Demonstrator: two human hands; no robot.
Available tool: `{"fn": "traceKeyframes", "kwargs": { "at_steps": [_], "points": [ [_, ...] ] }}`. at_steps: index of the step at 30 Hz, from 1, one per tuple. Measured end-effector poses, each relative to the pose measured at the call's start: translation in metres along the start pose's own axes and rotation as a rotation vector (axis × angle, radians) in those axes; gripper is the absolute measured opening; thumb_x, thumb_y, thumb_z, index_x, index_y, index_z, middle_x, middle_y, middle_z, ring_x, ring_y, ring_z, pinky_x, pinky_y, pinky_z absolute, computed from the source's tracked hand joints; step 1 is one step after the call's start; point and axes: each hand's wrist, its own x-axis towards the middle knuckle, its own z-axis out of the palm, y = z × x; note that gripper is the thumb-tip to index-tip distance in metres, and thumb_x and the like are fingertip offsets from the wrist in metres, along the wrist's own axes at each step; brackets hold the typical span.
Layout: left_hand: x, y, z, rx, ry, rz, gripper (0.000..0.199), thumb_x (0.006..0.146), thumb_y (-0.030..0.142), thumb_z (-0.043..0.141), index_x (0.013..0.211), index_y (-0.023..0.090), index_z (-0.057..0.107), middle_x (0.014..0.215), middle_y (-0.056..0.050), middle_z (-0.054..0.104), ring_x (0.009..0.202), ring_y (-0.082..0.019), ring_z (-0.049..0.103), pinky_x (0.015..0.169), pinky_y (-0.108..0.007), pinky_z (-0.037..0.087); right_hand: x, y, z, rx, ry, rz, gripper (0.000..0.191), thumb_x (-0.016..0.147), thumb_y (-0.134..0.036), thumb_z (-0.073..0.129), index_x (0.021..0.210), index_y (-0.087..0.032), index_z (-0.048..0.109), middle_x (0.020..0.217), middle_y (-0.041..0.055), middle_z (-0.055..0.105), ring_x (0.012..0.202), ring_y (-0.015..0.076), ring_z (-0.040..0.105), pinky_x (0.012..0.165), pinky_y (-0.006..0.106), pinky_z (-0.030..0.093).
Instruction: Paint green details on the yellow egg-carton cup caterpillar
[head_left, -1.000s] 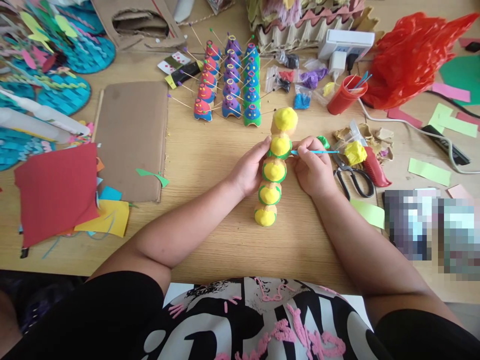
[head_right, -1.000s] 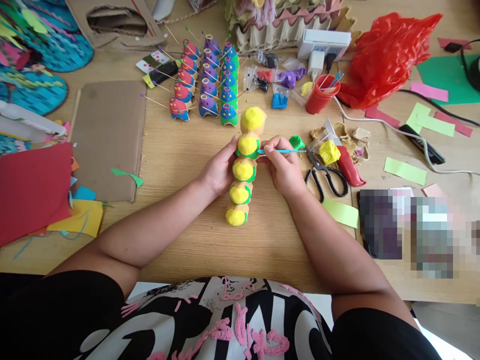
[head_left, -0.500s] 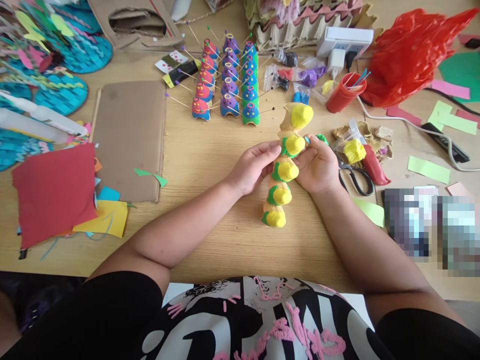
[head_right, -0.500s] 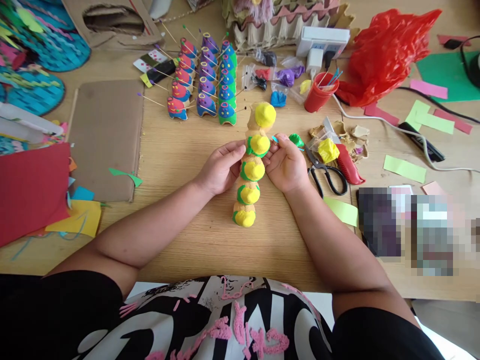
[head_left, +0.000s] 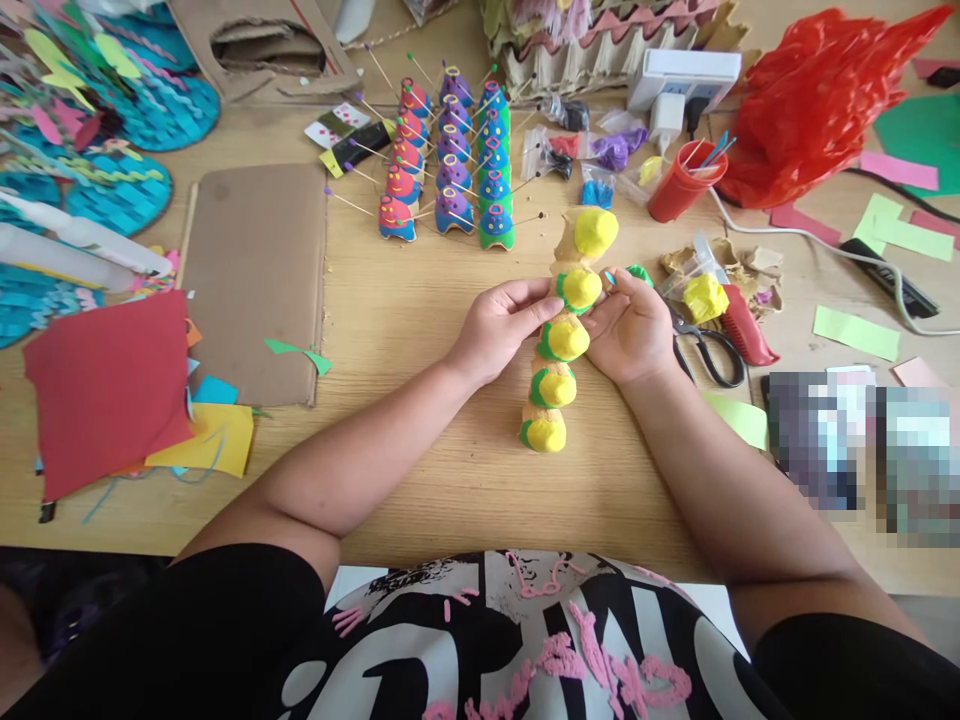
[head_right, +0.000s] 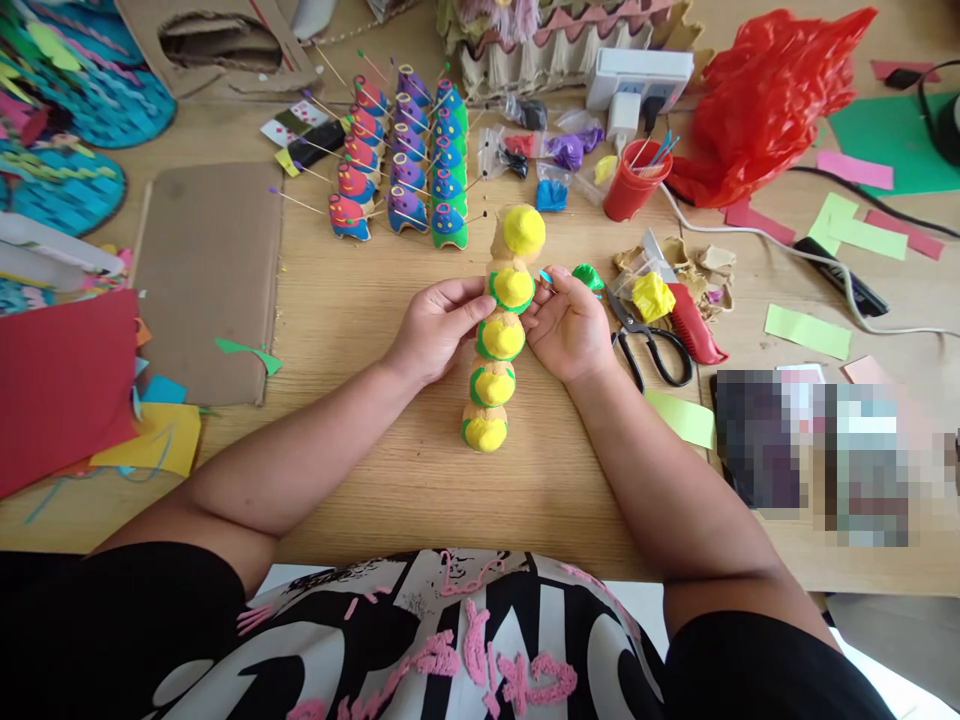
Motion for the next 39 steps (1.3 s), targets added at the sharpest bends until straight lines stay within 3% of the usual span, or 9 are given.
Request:
{"fn": "traceKeyframes", "kwargs": {
  "at_steps": [13,19,26,30,35,39],
  "points": [
    [0.000,0.001,-0.002,0.052,-0.021,0.010,0.040,0.079,0.054,0.092,0.092,0.018,0.081,0.093,-0.003,0.083,0.085,-0.016,0.078,0.080,-0.025,0.060,-0.003,0.000,0.002,0.013,-0.054,0.015,0.047,0.085,-0.076,0.070,0.080,-0.030,0.061,0.079,0.0021,0.073,0.087,0.0264,0.074,0.068,0.043,0.061],
    [0.000,0.001,-0.002,0.003,-0.006,-0.057,0.044,0.074,0.055,0.095,0.092,0.018,0.080,0.095,-0.004,0.084,0.085,-0.018,0.079,0.078,-0.026,0.061,-0.004,-0.001,0.003,0.052,-0.072,0.046,0.045,0.085,-0.073,0.071,0.080,-0.030,0.061,0.079,0.0017,0.074,0.086,0.0265,0.074,0.068,0.043,0.061],
    [-0.001,0.009,-0.002,-0.109,-0.145,-0.202,0.050,0.073,0.064,0.093,0.091,0.020,0.077,0.095,-0.007,0.084,0.101,-0.028,0.083,0.076,-0.032,0.065,-0.002,-0.001,0.000,-0.038,-0.060,0.006,0.048,0.084,-0.077,0.068,0.076,-0.031,0.058,0.077,0.0028,0.073,0.084,0.0277,0.072,0.066,0.045,0.059],
    [-0.001,0.008,-0.001,-0.111,-0.104,-0.176,0.048,0.074,0.062,0.094,0.088,0.020,0.076,0.092,-0.006,0.083,0.095,-0.026,0.083,0.073,-0.030,0.064,-0.002,-0.001,0.000,-0.011,-0.049,0.021,0.049,0.085,-0.078,0.067,0.075,-0.031,0.058,0.077,0.0033,0.073,0.082,0.0271,0.071,0.064,0.043,0.057],
    [0.001,0.003,-0.002,-0.089,0.005,-0.154,0.048,0.067,0.056,0.099,0.084,0.020,0.075,0.083,-0.001,0.080,0.075,-0.015,0.076,0.067,-0.024,0.059,-0.004,-0.002,0.001,-0.031,-0.069,-0.014,0.051,0.084,-0.079,0.067,0.076,-0.030,0.059,0.077,0.0033,0.071,0.082,0.0266,0.072,0.062,0.042,0.058],
    [0.001,0.003,-0.002,-0.108,-0.005,-0.139,0.046,0.068,0.055,0.099,0.079,0.019,0.073,0.078,0.000,0.078,0.071,-0.015,0.074,0.066,-0.025,0.058,-0.005,-0.004,0.002,-0.028,-0.092,-0.016,0.051,0.086,-0.078,0.067,0.077,-0.029,0.058,0.081,0.0038,0.071,0.083,0.0267,0.071,0.061,0.041,0.056]
  ]
}}
